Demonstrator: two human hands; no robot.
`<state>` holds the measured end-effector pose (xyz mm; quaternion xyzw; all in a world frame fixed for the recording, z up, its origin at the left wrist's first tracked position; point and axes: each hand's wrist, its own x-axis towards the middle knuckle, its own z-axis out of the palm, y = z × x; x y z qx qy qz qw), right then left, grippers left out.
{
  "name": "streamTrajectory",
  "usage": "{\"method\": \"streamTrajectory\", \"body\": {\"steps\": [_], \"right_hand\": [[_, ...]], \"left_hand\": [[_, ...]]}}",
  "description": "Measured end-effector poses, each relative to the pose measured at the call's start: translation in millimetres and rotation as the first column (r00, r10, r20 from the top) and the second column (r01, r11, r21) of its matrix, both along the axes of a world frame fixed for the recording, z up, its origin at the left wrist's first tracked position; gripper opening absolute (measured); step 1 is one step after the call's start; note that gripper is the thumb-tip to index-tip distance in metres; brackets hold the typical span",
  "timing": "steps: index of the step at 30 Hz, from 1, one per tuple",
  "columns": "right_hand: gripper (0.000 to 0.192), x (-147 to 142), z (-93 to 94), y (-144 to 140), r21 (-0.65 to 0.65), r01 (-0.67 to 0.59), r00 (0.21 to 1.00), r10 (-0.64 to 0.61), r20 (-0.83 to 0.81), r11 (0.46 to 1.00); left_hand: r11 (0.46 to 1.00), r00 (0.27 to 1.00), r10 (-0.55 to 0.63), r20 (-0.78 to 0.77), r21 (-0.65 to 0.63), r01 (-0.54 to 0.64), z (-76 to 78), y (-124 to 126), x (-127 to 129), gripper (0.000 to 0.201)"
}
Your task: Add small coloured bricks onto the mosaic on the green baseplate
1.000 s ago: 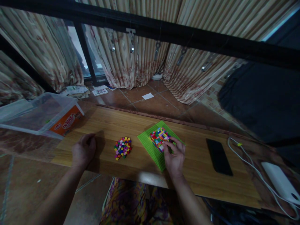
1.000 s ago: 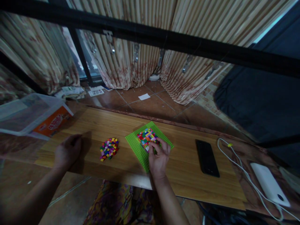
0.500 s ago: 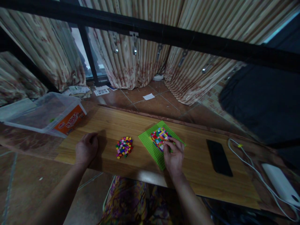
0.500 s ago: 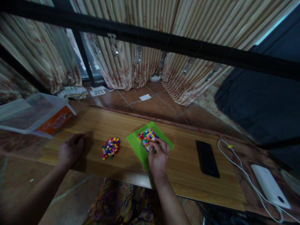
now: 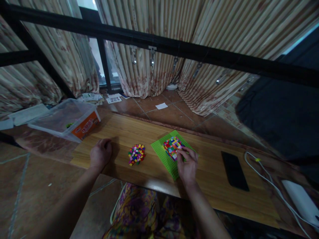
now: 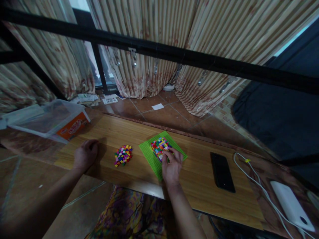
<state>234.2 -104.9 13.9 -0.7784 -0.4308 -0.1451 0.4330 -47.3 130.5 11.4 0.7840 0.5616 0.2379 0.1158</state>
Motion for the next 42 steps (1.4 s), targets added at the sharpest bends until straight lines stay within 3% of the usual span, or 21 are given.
{"method": "streamTrajectory", "body": {"steps": [3, 8, 11, 14, 17, 21, 29, 34, 42], "right_hand": [[0.018, 0, 1.4, -3, 0.018, -0.006, 0.999, 0.007, -0.046, 1.0], [0.023, -12, 6.4, -14, 0.179, 0.074, 0.983, -0.042, -0.177, 0.981], [0.019, -34, 7.4, -19, 0.193, 0.019, 0.98, 0.02, -0.199, 0.981], [0.016, -65, 5.1, -15, 0.106, -0.155, 0.961, 0.175, -0.213, 0.982], [0.018, -97, -0.1, -3, -0.027, -0.329, 0.92, 0.314, -0.234, 0.944], [0.017, -121, -8.0, 22, -0.131, -0.427, 0.892, 0.394, -0.22, 0.895], [0.007, -130, -14.7, 57, -0.3, -0.387, 0.921, 0.381, -0.082, 0.872], [0.013, -129, -15.6, 57, -0.33, -0.372, 0.92, 0.391, -0.009, 0.868], [0.016, -117, -12.5, 43, -0.36, -0.343, 0.936, 0.347, -0.057, 0.867]], "left_hand": [[1.0, 1.0, -0.005, -0.01, 0.004, 0.005, -0.7, 1, 0, 0.033], [1.0, 1.0, -0.001, -0.02, 0.015, 0.001, -2.0, 1, 1, 0.033], [1.0, 1.0, -0.006, -0.014, 0.023, 0.006, -2.5, 0, 2, 0.034], [1.0, 1.0, 0.003, -0.012, 0.015, -0.003, -3.3, -1, 3, 0.034], [1.0, 1.0, 0.006, 0.001, 0.011, -0.006, -4.2, -1, 3, 0.033], [1.0, 1.0, -0.01, 0.016, -0.001, 0.01, -5.6, -1, 2, 0.031], [1.0, 1.0, -0.004, 0.016, -0.013, 0.004, -4.6, 0, 3, 0.03], [1.0, 1.0, -0.004, 0.007, -0.007, 0.004, -3.2, -1, 3, 0.031], [1.0, 1.0, 0.007, -0.002, 0.021, -0.007, -6.8, 1, 3, 0.029]]}}
